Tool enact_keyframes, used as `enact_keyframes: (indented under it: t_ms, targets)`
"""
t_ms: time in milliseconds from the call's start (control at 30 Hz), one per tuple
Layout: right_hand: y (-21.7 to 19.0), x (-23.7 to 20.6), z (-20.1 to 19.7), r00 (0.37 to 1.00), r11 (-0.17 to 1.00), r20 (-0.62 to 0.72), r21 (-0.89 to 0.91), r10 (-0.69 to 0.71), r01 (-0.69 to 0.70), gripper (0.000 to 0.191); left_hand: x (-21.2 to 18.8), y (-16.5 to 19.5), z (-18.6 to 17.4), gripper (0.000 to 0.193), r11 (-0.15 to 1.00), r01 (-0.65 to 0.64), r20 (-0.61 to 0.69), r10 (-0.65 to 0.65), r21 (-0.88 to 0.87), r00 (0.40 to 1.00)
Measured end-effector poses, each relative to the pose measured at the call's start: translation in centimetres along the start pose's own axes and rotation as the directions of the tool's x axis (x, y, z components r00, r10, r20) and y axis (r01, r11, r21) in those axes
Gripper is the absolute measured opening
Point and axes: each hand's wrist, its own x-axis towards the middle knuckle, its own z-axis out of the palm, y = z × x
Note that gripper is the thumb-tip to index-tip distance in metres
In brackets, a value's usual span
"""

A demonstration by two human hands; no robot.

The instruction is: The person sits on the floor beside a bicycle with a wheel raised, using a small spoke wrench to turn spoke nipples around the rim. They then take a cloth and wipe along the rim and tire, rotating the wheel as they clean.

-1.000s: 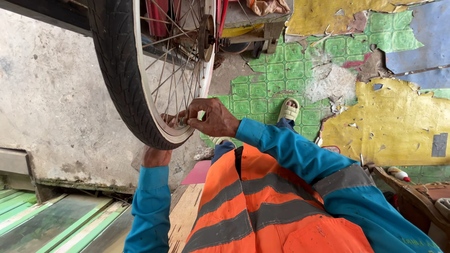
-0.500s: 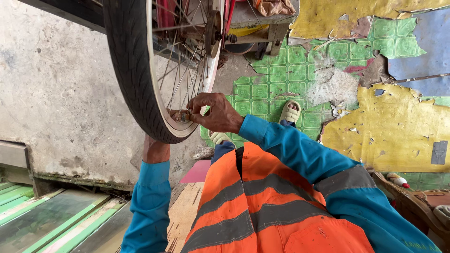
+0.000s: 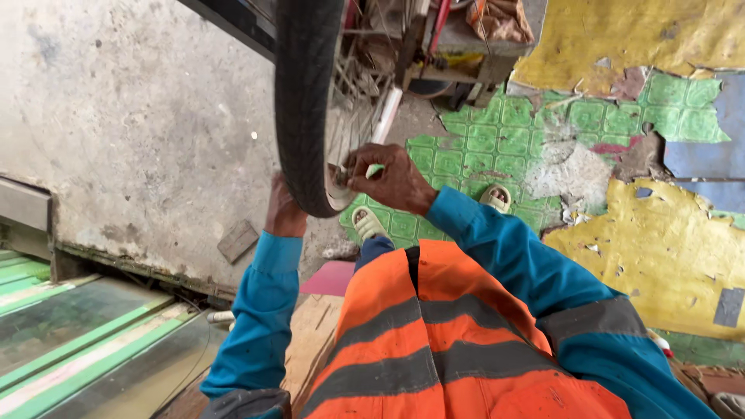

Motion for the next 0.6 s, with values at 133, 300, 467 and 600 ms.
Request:
enact_keyframes:
  t_ms: [133,300,467,600]
  targets:
    - [0.0,0.3,0.0,0.998,0.999,0.047,-0.005,-0.044,0.045,0.010,0.2,0.1,-0.3,0.023,0.987,0.125,0.054,-0.120,-0.104,0.991]
    - [-0.4,-0.2,0.5,0.996,0.995,-0.019,-0.026,-0.092,0.092,0.014,0.1,0.0,-0.7,0.018,0.988,0.122,0.057,-0.117,-0.094,0.991]
    - [-0.1,-0.1,-0.7,0.989,0.996,0.127,0.064,-0.072,0.065,0.008,0.5,-0.4,-0.6,0.020,0.984,0.139,0.048,-0.135,-0.112,0.990]
    - [0.3,0.5,-0.2,0.999,0.958,0.017,-0.283,-0.041,0.044,0.014,0.7,-0.7,-0.9,0.020,0.975,0.176,0.085,-0.166,-0.137,0.983]
